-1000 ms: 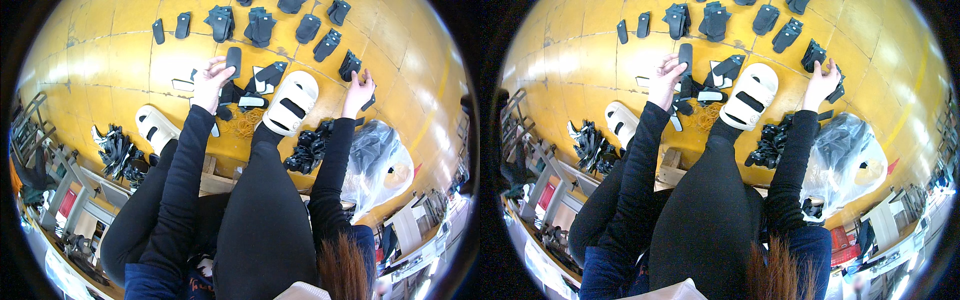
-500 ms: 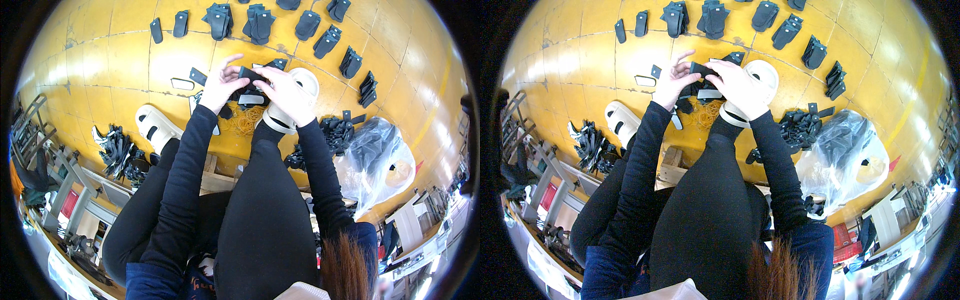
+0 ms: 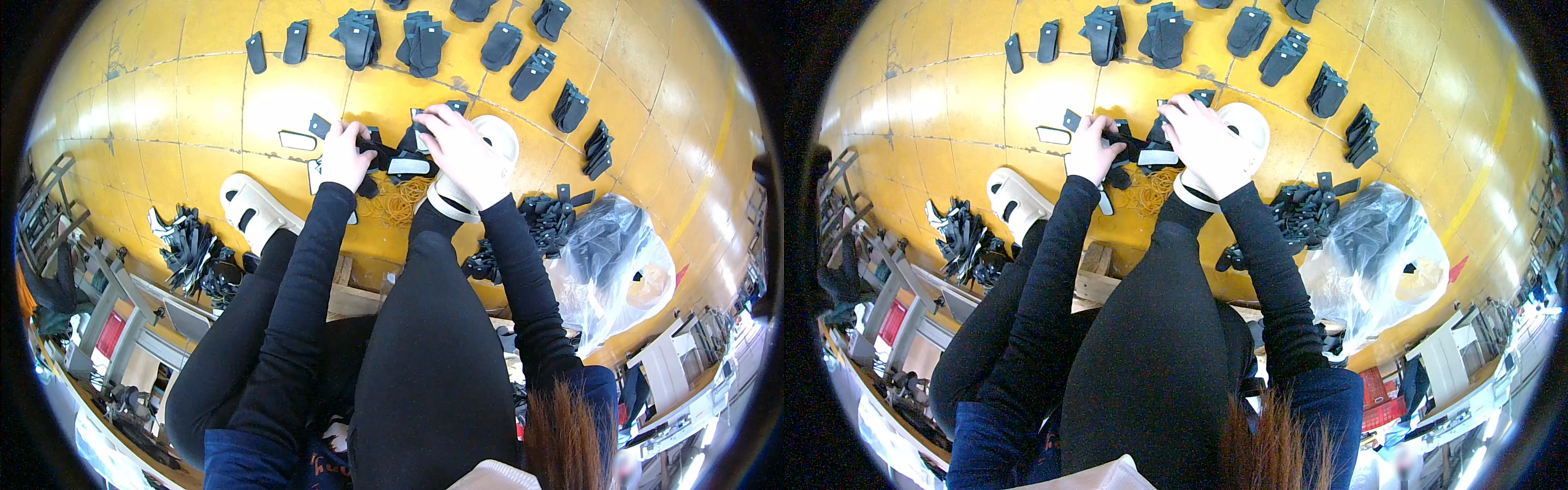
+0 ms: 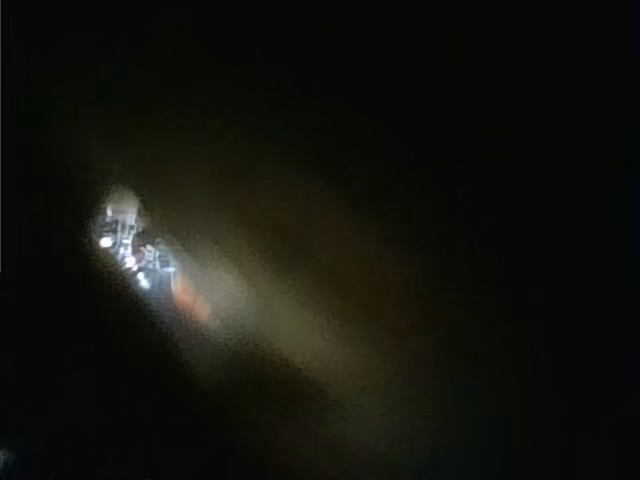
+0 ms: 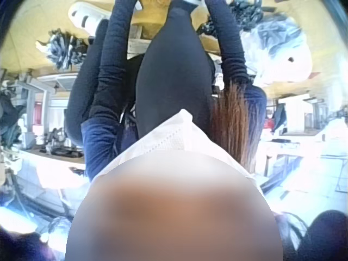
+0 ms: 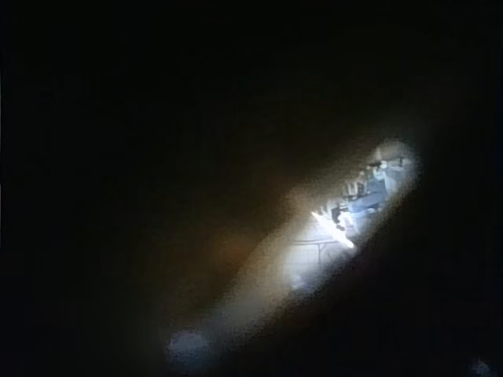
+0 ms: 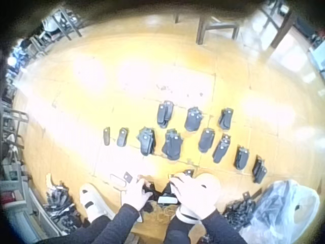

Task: The person sits on the factory floor and sorts small black plastic components by picking them up, inspecting them, and arranging them into neat rows. The person handles the parts one by one, occasionally bundling them together before placing them back in the organized layout.

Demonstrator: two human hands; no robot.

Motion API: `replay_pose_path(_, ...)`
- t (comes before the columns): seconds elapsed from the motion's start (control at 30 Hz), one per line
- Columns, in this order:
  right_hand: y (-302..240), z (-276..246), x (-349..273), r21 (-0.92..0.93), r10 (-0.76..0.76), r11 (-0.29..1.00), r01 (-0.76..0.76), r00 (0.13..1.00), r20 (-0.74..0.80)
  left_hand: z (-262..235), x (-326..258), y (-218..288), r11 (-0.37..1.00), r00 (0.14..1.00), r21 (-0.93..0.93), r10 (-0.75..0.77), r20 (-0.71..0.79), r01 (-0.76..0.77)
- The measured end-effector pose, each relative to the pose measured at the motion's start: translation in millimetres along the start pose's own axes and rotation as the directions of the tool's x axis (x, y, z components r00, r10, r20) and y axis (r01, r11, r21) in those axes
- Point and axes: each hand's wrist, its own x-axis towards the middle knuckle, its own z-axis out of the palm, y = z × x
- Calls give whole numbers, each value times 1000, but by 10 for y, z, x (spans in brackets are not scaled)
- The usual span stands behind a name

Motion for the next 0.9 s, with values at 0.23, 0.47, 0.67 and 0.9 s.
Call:
replay_pose_path(0.23,-94,39,19,188,45,981,-46,999,13,-293,122,-200,891,881,-302,-188,435,339)
replay_pose_path(0.47,-221,-18,15,581,236,753,-308,951,198,-591,203,-170,396,840,-743,-195,506,539)
replay_pose_path(0.67,-285,69,81,750,288,586,-308,944,162,-595,197,163,401,788,-732,39,615,551)
replay_pose_path(0.9,-258,14,55,626,239,735,-262,963,123,-373,122,310,334,777,-707,-163,608,624)
